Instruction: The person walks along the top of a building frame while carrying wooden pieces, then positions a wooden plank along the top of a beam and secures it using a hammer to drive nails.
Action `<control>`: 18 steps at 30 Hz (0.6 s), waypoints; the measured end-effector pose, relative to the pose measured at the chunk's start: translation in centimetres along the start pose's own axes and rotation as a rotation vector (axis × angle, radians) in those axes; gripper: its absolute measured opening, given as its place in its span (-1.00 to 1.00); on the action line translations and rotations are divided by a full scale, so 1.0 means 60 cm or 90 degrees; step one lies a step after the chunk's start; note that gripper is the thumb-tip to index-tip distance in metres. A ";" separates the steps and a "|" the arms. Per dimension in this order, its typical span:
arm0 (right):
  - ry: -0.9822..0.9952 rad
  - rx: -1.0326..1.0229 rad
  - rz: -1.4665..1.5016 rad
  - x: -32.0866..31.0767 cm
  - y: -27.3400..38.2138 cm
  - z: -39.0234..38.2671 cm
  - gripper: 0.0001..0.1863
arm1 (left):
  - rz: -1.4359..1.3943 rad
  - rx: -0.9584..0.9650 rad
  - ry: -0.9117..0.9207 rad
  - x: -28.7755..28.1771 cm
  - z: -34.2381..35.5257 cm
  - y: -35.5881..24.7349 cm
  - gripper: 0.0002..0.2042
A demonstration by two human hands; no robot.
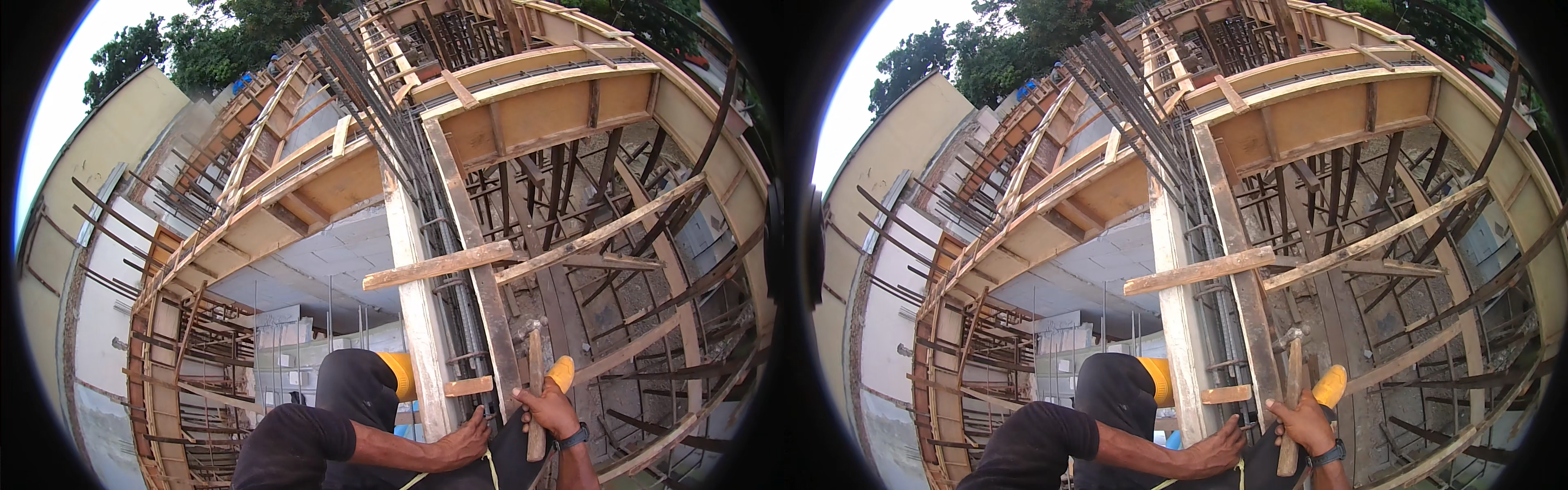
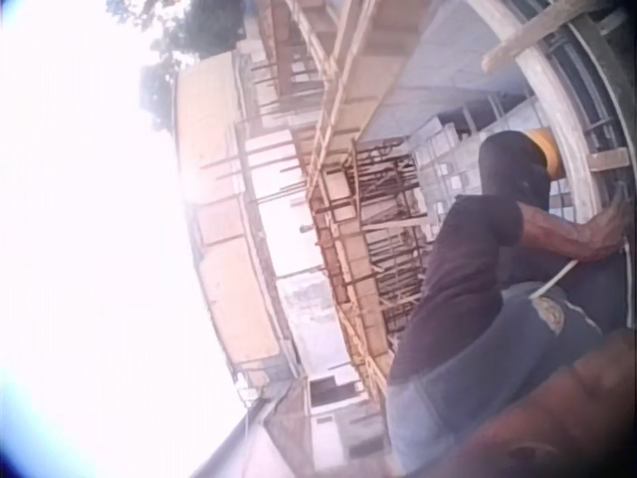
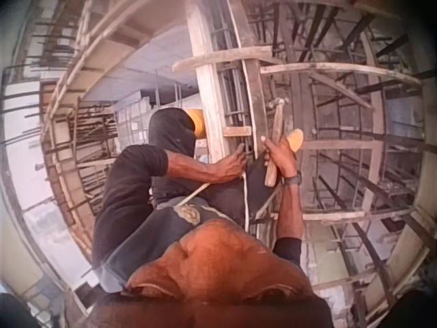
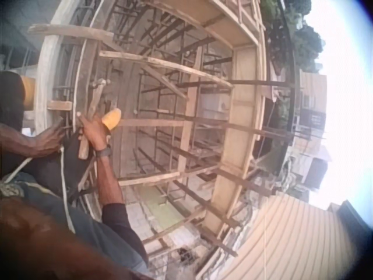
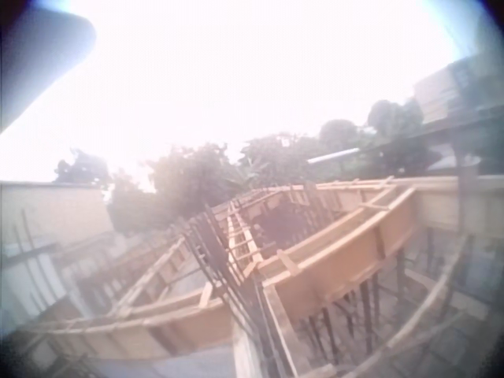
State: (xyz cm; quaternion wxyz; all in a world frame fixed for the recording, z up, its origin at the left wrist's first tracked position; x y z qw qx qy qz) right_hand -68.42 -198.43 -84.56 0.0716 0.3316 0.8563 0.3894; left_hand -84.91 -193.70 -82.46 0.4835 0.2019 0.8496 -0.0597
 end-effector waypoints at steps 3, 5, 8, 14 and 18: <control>0.004 0.006 0.004 -0.001 -0.004 0.003 -0.42 | -0.048 0.035 0.052 0.016 0.006 -0.011 -0.64; -0.001 -0.002 -0.021 -0.004 0.004 -0.003 -0.43 | -0.056 -0.007 -0.052 -0.004 -0.009 -0.004 -0.66; -0.014 -0.008 -0.018 -0.012 -0.003 -0.003 -0.44 | -0.043 -0.011 -0.089 -0.021 -0.017 0.002 -0.68; 0.008 0.025 0.002 -0.007 0.000 -0.008 -0.49 | 0.050 0.014 -0.001 -0.006 0.003 -0.008 -0.63; 0.010 0.001 0.000 0.000 0.007 -0.007 -0.47 | 0.114 0.023 0.005 -0.004 -0.009 -0.003 -0.65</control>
Point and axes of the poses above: each hand's wrist, its own z-axis towards the middle knuckle, its own x-axis out of the palm, y = z × x, the point moved 6 cm from there along z, towards the middle knuckle, and after that the axes turned 3 degrees about -x, right-handed, at the moved point
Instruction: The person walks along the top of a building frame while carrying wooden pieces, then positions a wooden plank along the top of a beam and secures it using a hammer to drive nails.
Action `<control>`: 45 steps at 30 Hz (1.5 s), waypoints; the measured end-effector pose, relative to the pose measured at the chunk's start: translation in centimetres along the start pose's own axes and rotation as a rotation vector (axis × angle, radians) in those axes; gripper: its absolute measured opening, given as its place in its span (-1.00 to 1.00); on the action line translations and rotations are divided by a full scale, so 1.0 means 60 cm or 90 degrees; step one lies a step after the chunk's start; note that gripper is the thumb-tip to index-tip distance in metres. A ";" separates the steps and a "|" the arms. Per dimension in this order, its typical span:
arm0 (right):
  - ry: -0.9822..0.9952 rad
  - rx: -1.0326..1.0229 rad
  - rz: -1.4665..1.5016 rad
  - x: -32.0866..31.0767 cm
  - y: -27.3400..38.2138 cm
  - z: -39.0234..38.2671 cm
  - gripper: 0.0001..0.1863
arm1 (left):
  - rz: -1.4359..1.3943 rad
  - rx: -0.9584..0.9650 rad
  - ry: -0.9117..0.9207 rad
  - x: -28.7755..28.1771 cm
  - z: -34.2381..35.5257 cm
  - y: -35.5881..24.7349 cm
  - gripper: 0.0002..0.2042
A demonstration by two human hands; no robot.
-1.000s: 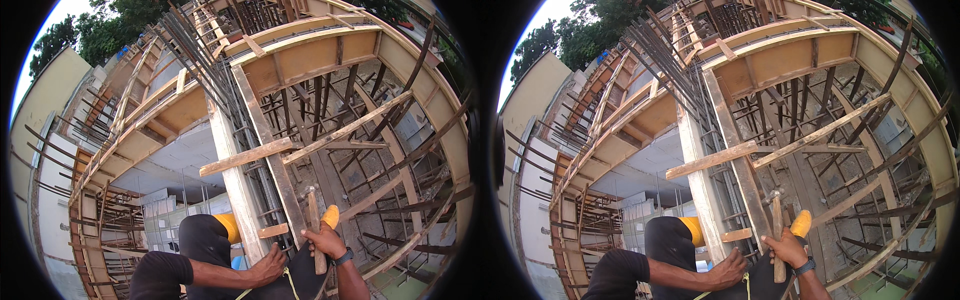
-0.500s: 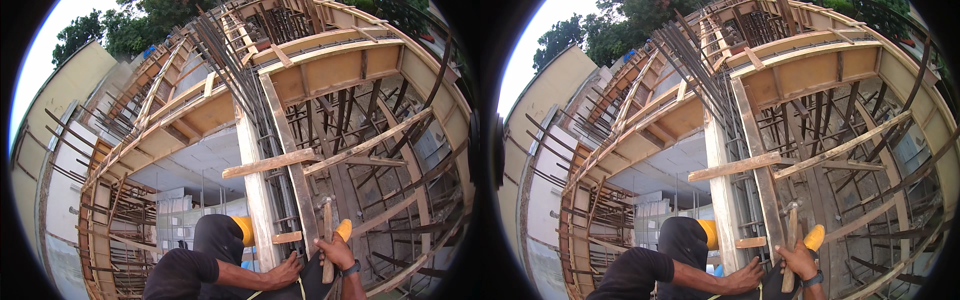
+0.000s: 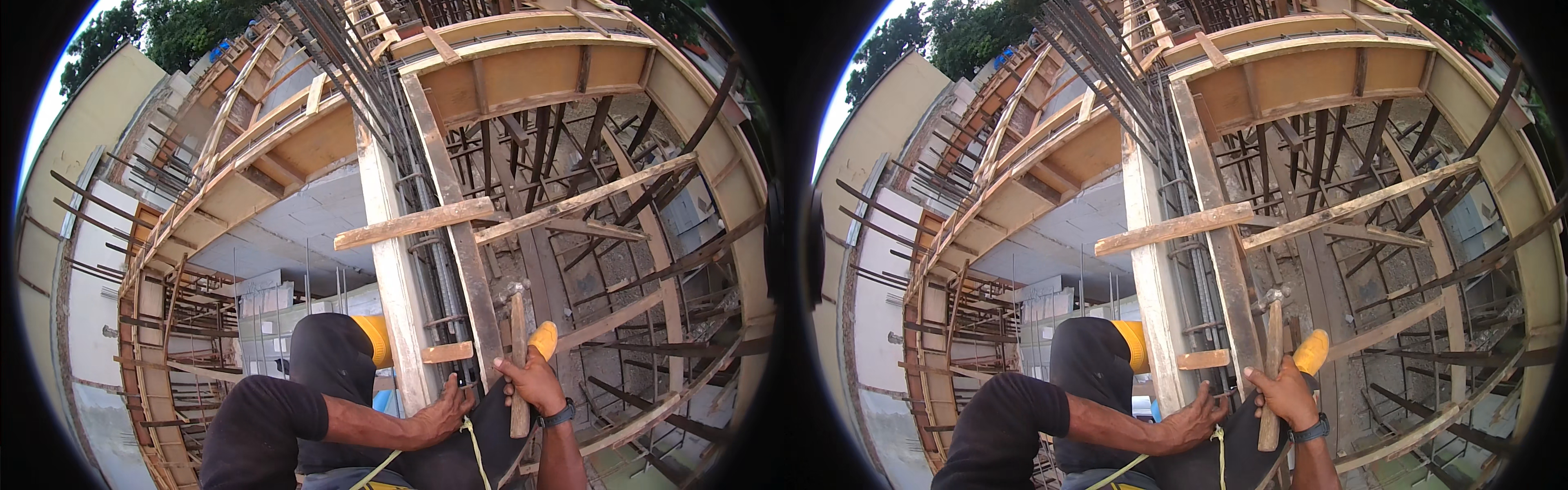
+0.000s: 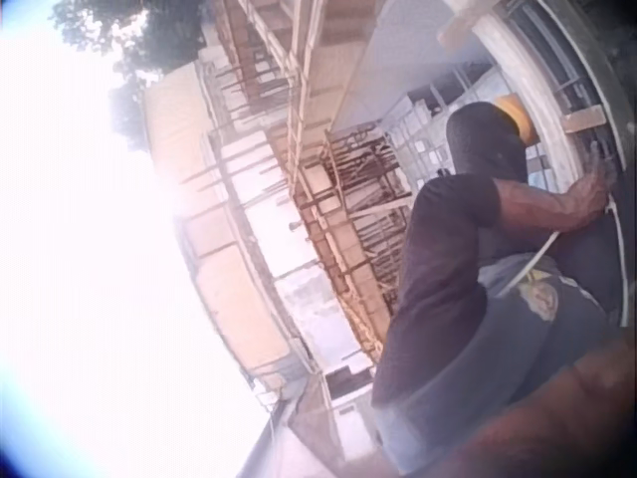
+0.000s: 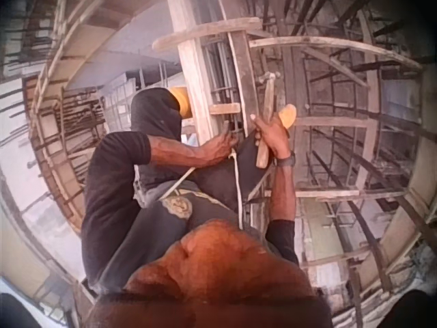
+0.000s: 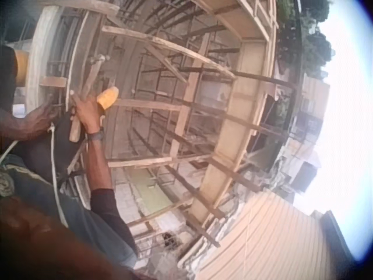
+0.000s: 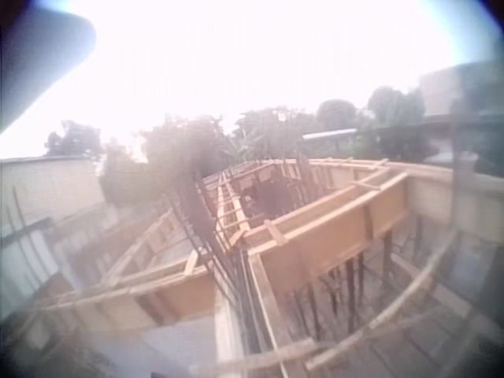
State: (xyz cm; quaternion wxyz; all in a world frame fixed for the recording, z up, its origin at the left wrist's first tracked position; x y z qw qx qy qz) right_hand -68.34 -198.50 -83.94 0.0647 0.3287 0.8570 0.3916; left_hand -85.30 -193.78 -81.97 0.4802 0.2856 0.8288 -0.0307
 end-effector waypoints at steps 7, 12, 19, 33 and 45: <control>0.009 0.020 -0.002 0.003 -0.007 0.006 -0.53 | 0.127 0.012 -0.039 0.017 0.012 -0.012 -0.70; 0.023 0.012 0.028 0.009 -0.013 0.014 -0.43 | 0.033 -0.024 -0.007 0.031 0.010 -0.017 -0.68; 0.017 0.021 0.017 -0.004 -0.011 0.011 -0.33 | -0.182 -0.004 -0.027 -0.013 0.006 0.048 -0.68; 0.019 0.026 0.006 -0.001 -0.007 0.010 -0.36 | -0.782 -0.319 -0.195 -0.023 -0.107 0.172 -0.79; -0.010 0.071 0.047 0.005 -0.003 0.004 -0.52 | -1.402 -0.608 -0.511 0.154 -0.168 0.345 -0.75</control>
Point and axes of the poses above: each hand's wrist, its own z-axis towards the middle knuckle, its own x-axis out of the palm, y = z × x, the point moved 6 cm from there along z, towards the middle knuckle, and after that the axes turned 3 degrees about -x, right-handed, at the moved point
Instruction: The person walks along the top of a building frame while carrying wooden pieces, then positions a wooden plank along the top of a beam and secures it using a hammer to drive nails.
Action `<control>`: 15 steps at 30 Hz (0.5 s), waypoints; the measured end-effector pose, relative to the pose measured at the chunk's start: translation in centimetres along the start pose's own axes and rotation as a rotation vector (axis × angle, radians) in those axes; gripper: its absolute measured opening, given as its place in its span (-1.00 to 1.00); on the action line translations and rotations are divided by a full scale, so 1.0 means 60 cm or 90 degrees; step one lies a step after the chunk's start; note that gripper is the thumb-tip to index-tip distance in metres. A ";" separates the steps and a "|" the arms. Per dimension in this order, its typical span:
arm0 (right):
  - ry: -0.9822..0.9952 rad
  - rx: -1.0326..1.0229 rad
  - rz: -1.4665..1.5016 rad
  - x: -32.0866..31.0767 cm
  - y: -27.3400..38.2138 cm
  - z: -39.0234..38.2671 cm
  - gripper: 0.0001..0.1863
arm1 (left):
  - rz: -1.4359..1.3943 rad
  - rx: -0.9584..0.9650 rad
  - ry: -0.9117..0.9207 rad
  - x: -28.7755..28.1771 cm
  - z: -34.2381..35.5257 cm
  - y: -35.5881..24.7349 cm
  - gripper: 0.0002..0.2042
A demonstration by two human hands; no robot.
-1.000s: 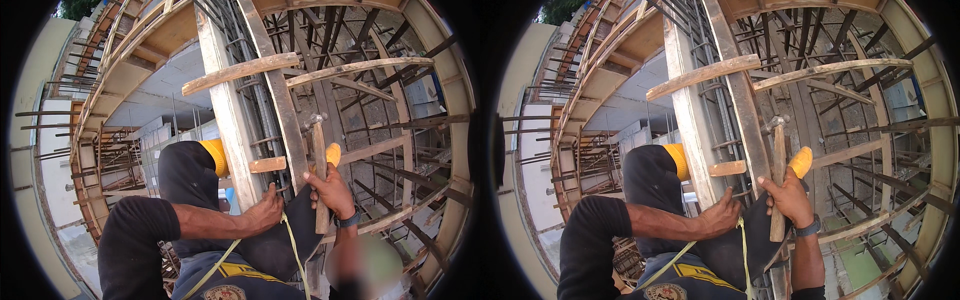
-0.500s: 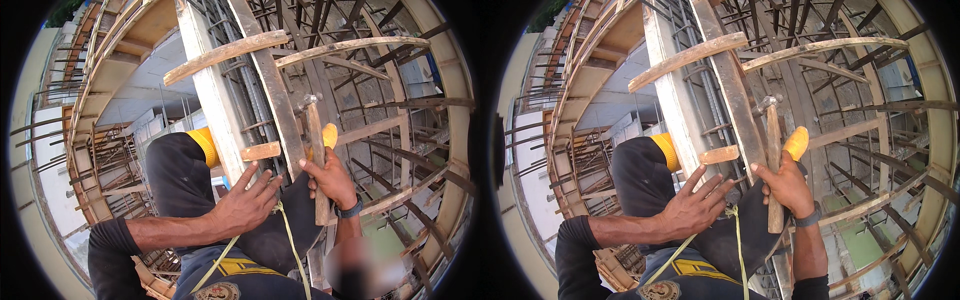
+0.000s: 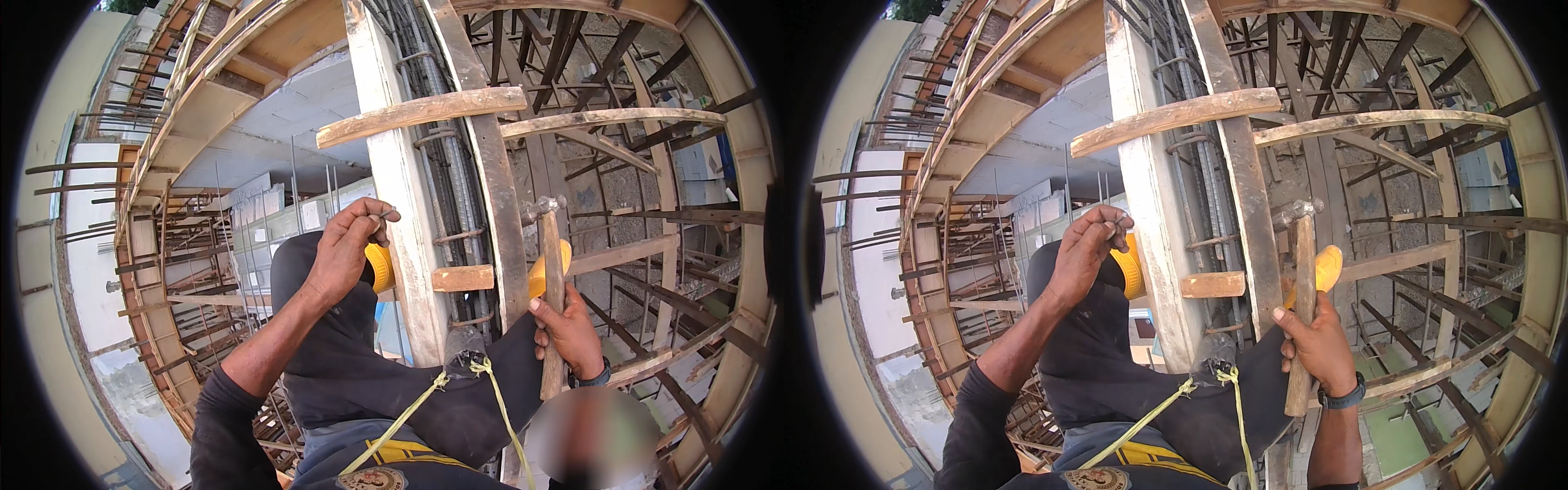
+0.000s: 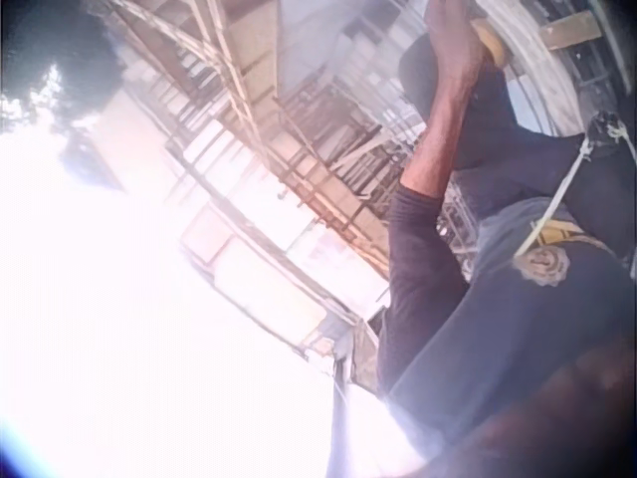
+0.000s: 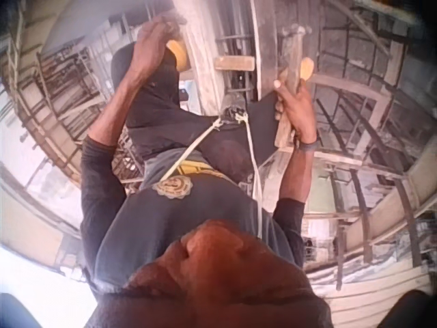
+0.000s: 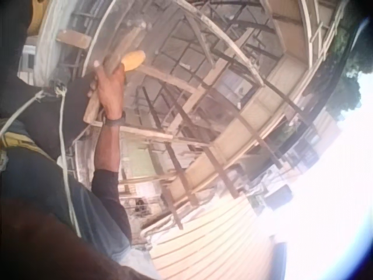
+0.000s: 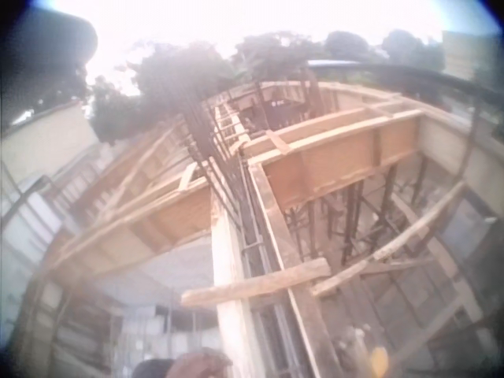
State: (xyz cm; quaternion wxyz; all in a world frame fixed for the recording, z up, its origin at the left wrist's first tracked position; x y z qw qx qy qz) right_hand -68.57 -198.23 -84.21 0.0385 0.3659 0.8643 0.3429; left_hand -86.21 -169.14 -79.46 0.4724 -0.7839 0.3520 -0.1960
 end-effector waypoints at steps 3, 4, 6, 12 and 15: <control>-0.012 0.013 0.024 -0.003 0.003 -0.004 -0.55 | -0.025 0.106 -0.053 -0.053 0.063 -0.023 -0.82; -0.021 0.019 0.037 -0.004 0.000 -0.006 -0.57 | 0.033 0.145 -0.082 -0.060 0.082 -0.040 -0.83; -0.039 -0.017 0.022 -0.003 -0.004 -0.013 -0.60 | 0.158 0.228 -0.113 -0.078 0.128 -0.068 -0.81; -0.079 -0.183 -0.047 0.031 0.027 -0.028 -0.67 | 0.508 0.404 -0.250 -0.122 0.241 -0.096 -0.78; -0.046 -0.236 -0.075 0.058 0.051 -0.020 -0.65 | 0.407 0.325 -0.240 -0.135 0.265 -0.069 -0.79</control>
Point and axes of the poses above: each hand's wrist, its own z-axis towards the middle knuckle, its own x-axis out of the palm, y = z × x, the point moved 6 cm from there along z, towards the middle knuckle, and after that the axes turned 3 degrees about -x, right-handed, at the moved point
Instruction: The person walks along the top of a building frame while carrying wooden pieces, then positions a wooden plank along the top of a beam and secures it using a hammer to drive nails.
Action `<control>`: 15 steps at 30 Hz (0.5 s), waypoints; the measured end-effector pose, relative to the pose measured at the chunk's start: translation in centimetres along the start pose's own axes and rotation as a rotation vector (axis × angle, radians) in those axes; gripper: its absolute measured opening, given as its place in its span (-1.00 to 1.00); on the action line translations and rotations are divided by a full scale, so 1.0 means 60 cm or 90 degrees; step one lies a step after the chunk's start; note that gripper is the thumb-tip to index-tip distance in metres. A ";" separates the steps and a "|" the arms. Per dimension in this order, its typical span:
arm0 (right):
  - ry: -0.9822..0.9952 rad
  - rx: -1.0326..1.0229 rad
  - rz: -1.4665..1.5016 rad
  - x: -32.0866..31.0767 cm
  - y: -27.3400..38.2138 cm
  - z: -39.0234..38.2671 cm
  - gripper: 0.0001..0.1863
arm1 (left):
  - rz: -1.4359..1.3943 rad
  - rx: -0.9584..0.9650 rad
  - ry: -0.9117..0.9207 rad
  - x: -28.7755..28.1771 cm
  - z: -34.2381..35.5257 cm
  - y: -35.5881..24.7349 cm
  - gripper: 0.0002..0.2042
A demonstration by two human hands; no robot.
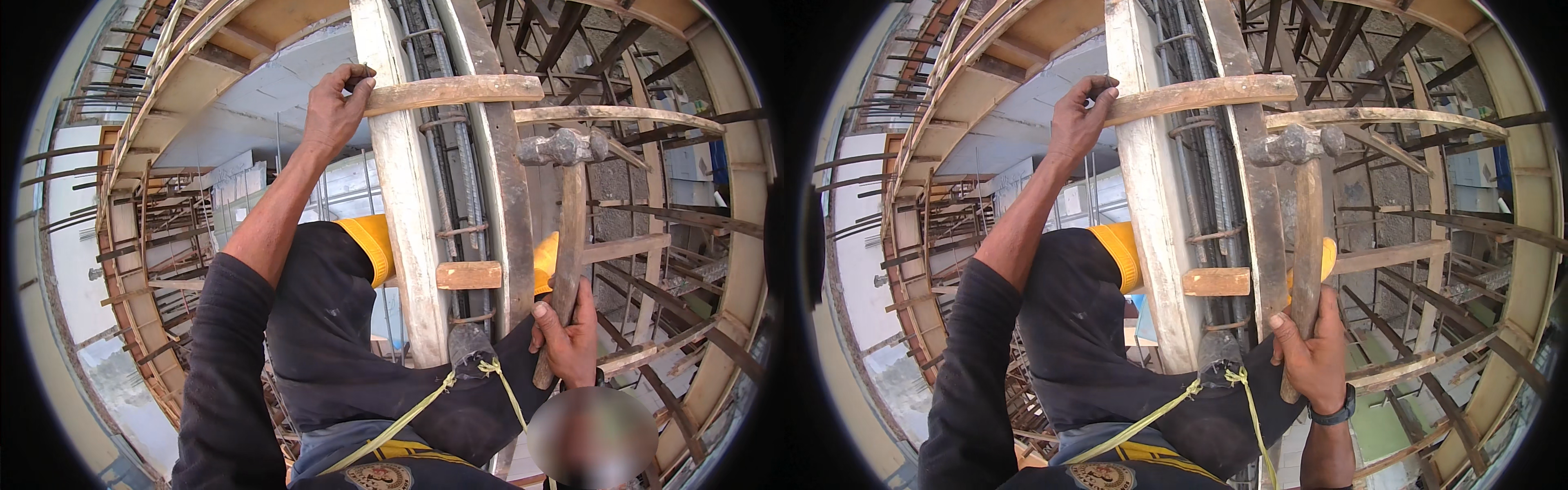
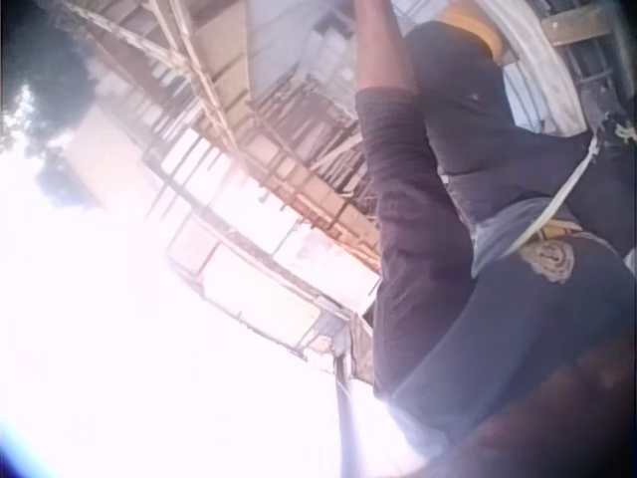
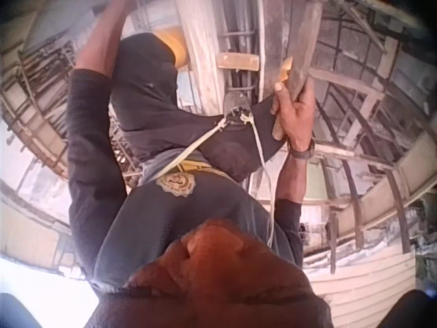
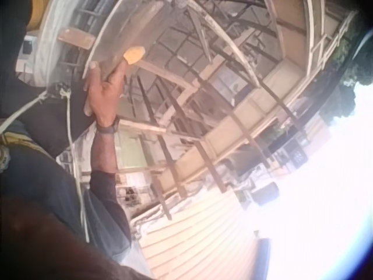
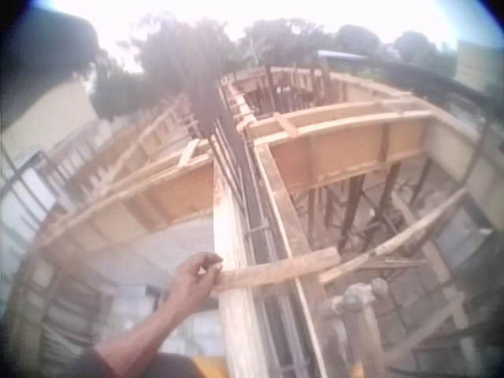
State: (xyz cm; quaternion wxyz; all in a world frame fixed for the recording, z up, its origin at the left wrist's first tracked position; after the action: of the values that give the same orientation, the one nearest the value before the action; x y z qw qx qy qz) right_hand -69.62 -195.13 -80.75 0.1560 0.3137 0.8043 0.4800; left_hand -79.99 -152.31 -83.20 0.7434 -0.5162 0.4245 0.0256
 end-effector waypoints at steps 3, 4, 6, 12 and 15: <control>0.041 -0.044 -0.040 0.035 0.025 0.028 -0.62 | 0.004 0.020 0.007 0.006 -0.006 -0.002 -0.78; 0.059 -0.066 -0.062 0.050 0.036 0.036 -0.60 | 0.028 0.047 0.005 0.004 -0.007 -0.009 -0.78; 0.058 -0.062 -0.042 0.074 0.045 0.050 -0.59 | 0.048 0.072 0.004 0.004 -0.008 -0.012 -0.79; 0.091 -0.135 -0.126 0.134 0.072 0.101 -0.62 | 0.096 0.149 0.029 0.011 -0.011 -0.008 -0.83; 0.079 -0.156 -0.128 0.152 0.079 0.119 -0.63 | 0.028 0.205 -0.023 0.007 -0.013 -0.013 -0.84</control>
State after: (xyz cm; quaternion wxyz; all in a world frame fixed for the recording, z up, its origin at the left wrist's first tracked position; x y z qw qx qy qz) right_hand -70.87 -182.75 -79.67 0.1904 0.1800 0.7753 0.5747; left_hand -79.82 -153.45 -82.97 0.8234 -0.3805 0.4208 -0.0171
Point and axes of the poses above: each hand's wrist, its own z-axis towards the middle knuckle, its own x-axis out of the palm, y = z × x, the point moved 6 cm from there along z, towards the middle knuckle, and after that the axes turned 3 degrees about -x, right-handed, at the moved point
